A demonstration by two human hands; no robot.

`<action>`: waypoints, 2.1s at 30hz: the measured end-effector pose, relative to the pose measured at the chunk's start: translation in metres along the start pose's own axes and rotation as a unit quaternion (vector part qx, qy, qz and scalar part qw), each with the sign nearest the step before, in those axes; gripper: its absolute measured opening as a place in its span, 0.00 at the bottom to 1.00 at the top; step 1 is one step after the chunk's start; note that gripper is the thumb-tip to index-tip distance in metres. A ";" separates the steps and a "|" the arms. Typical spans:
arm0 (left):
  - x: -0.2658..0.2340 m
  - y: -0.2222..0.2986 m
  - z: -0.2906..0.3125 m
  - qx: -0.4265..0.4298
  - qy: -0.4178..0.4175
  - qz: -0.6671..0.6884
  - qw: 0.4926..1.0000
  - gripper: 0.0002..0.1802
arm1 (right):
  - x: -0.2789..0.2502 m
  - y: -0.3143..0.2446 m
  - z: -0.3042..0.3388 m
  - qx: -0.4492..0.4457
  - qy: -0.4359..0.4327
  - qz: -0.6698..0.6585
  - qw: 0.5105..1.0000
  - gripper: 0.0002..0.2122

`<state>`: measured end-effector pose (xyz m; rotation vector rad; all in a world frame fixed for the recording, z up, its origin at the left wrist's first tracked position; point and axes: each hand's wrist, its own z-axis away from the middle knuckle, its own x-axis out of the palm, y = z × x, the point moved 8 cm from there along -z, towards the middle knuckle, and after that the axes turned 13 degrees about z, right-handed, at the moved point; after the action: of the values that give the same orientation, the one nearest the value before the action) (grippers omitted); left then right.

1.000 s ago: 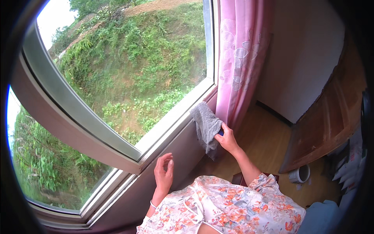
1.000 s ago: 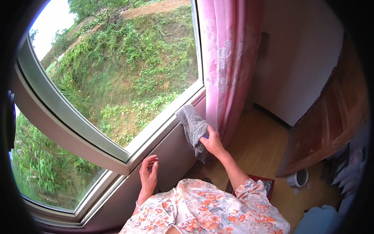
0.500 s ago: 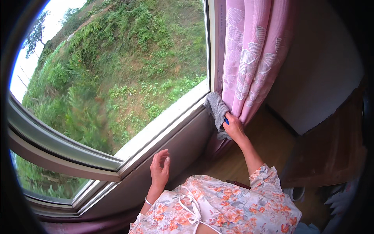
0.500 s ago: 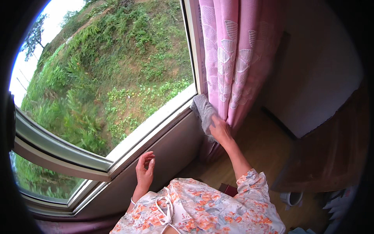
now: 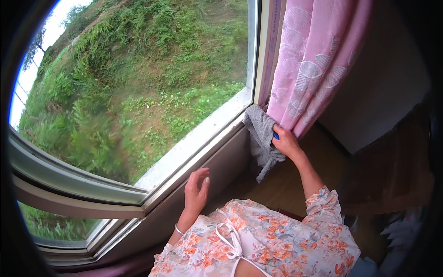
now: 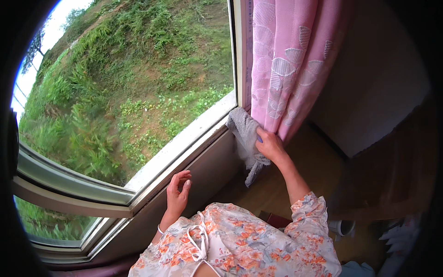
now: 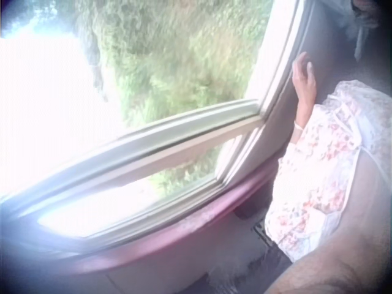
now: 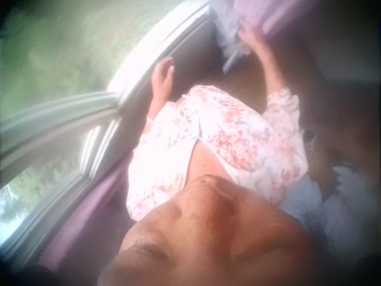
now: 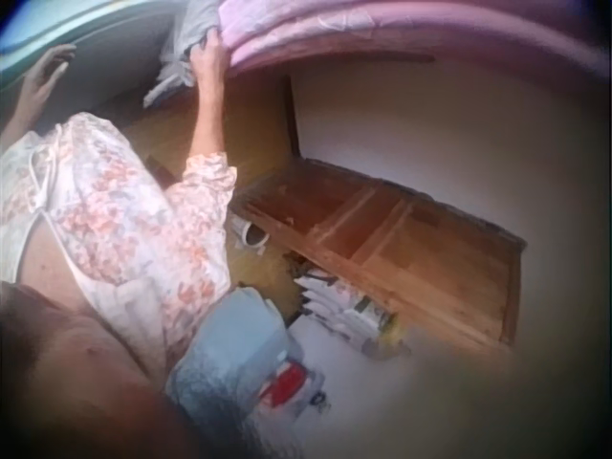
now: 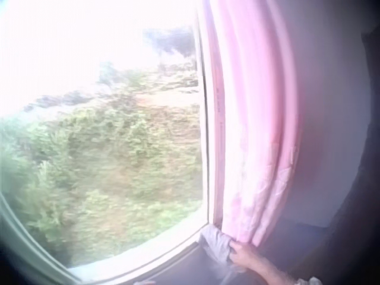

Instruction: The person cleans a window frame using a cloth and a scraper. They wipe the frame and sills, scrape off debris, and remove a piece of tape from the frame. The person also briefly handles a plastic bag and a backpack.

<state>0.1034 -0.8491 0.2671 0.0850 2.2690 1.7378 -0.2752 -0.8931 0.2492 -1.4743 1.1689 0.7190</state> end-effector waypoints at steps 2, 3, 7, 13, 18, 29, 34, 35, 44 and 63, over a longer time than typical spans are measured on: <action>-0.008 -0.008 0.002 0.004 0.002 0.011 1.000 0.15 | -0.006 -0.001 -0.006 -0.024 -0.019 0.042 0.999 0.17; -0.012 -0.008 0.003 0.007 -0.001 0.016 1.000 0.15 | -0.007 0.001 -0.009 -0.008 -0.035 0.053 0.998 0.16; -0.019 -0.026 0.009 -0.032 -0.017 0.065 0.997 0.15 | -0.007 0.015 -0.025 0.007 -0.110 0.005 0.994 0.18; -0.014 -0.045 0.019 -0.044 -0.047 0.127 0.990 0.15 | 0.006 -0.032 -0.017 0.007 -0.213 -0.213 0.953 0.21; -0.010 -0.045 0.018 -0.057 -0.073 0.134 0.987 0.15 | -0.030 -0.044 -0.026 -0.028 -0.173 0.014 0.984 0.22; 0.006 -0.051 -0.002 -0.097 0.006 0.172 0.980 0.14 | 0.005 -0.022 -0.028 -0.082 -0.188 -0.191 0.960 0.20; 0.054 -0.030 -0.046 -0.073 -0.062 0.111 0.989 0.15 | -0.020 -0.008 -0.036 -0.054 -0.196 0.023 0.979 0.15; 0.065 -0.023 -0.053 -0.064 -0.073 0.120 0.988 0.16 | -0.024 -0.009 -0.041 -0.038 -0.201 0.048 0.978 0.14; 0.151 -0.067 -0.069 -0.190 -0.146 0.206 0.949 0.27 | 0.003 -0.029 -0.014 -0.075 -0.167 -0.040 0.982 0.13; 0.101 -0.022 -0.063 -0.202 0.003 0.338 0.919 0.24 | -0.005 -0.158 0.038 -0.110 -0.263 -0.237 0.929 0.13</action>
<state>-0.0066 -0.8928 0.2419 0.8630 1.9469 2.4986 -0.1237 -0.8633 0.3018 -1.5361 0.3106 0.8488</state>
